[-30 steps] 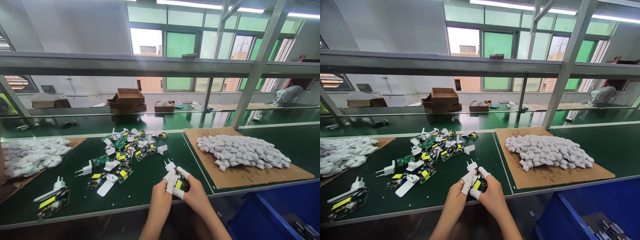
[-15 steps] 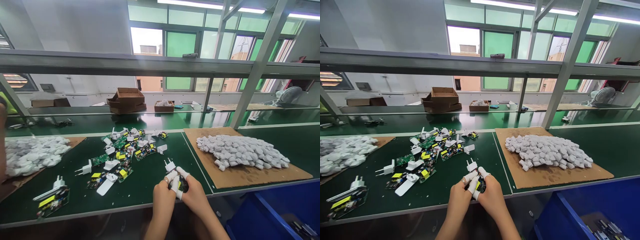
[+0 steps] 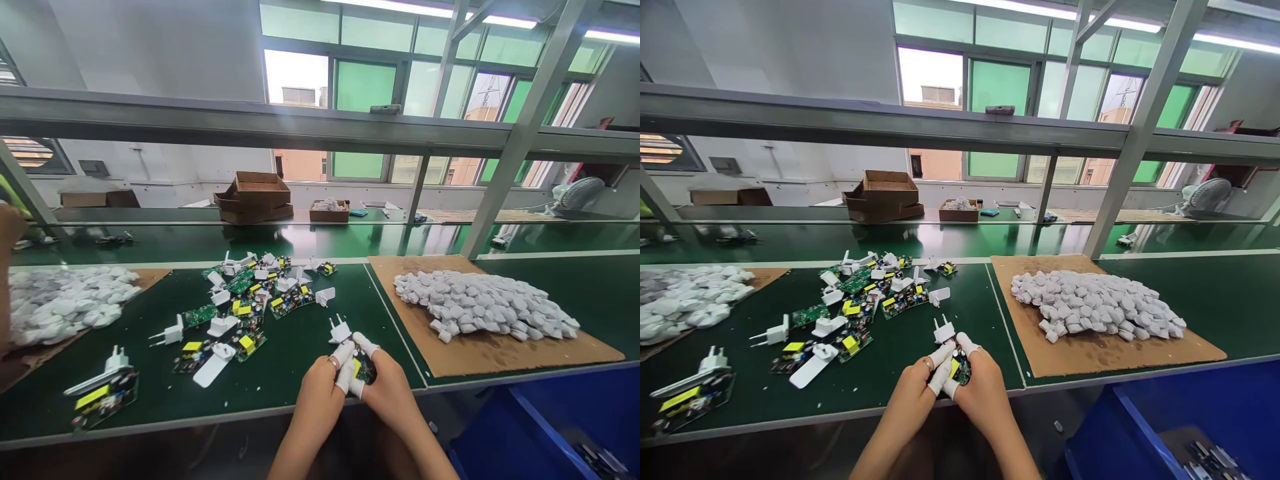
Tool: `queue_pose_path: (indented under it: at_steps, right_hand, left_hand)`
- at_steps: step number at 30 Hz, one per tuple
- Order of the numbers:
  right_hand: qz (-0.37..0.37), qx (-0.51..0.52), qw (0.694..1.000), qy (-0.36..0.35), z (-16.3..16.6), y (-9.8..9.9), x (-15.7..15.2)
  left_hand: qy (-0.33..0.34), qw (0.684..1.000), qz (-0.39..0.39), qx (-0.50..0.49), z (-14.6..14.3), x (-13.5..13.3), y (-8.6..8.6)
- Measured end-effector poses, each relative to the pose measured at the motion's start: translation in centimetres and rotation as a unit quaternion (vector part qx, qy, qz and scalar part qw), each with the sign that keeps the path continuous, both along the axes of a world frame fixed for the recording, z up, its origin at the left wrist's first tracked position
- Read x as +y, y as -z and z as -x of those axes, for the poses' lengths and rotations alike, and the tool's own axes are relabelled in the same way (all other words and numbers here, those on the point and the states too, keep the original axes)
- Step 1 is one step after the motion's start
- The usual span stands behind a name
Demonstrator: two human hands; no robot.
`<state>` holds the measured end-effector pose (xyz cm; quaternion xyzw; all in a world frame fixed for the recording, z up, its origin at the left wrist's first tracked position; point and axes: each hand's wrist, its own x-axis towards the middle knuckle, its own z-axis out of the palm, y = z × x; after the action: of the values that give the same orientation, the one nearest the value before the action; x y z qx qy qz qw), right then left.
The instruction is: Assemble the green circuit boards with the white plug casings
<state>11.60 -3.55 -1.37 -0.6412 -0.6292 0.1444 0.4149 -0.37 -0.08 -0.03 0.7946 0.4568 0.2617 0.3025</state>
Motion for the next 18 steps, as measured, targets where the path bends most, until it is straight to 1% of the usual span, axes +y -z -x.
queue_pose_path:
  at_steps: [4,8,11,14,16,18]
  right_hand:
    - [0.003,-0.009,1.0,0.001,0.0,0.0,0.0]
    - [-0.001,-0.008,1.0,-0.008,-0.1,0.1,0.1]
    - [-0.004,-0.006,1.0,-0.007,-0.2,0.2,0.1]
    - [-0.006,-0.006,1.0,-0.004,-0.2,0.1,0.1]
    - [-0.003,-0.01,1.0,-0.008,-0.1,0.0,0.0]
    - [0.002,-0.018,1.0,-0.012,0.0,0.0,0.0]
  left_hand:
    - [0.045,0.998,-0.022,0.035,0.2,-0.4,0.1]
    - [0.093,0.995,-0.035,0.007,0.7,-0.7,-0.7]
    - [0.119,0.993,-0.008,-0.024,1.2,-0.7,-1.4]
    - [0.123,0.992,0.004,-0.024,1.4,-0.7,-1.7]
    - [0.109,0.994,-0.015,0.012,1.3,-0.8,-1.7]
    - [0.099,0.992,-0.039,0.072,1.1,-1.2,-1.7]
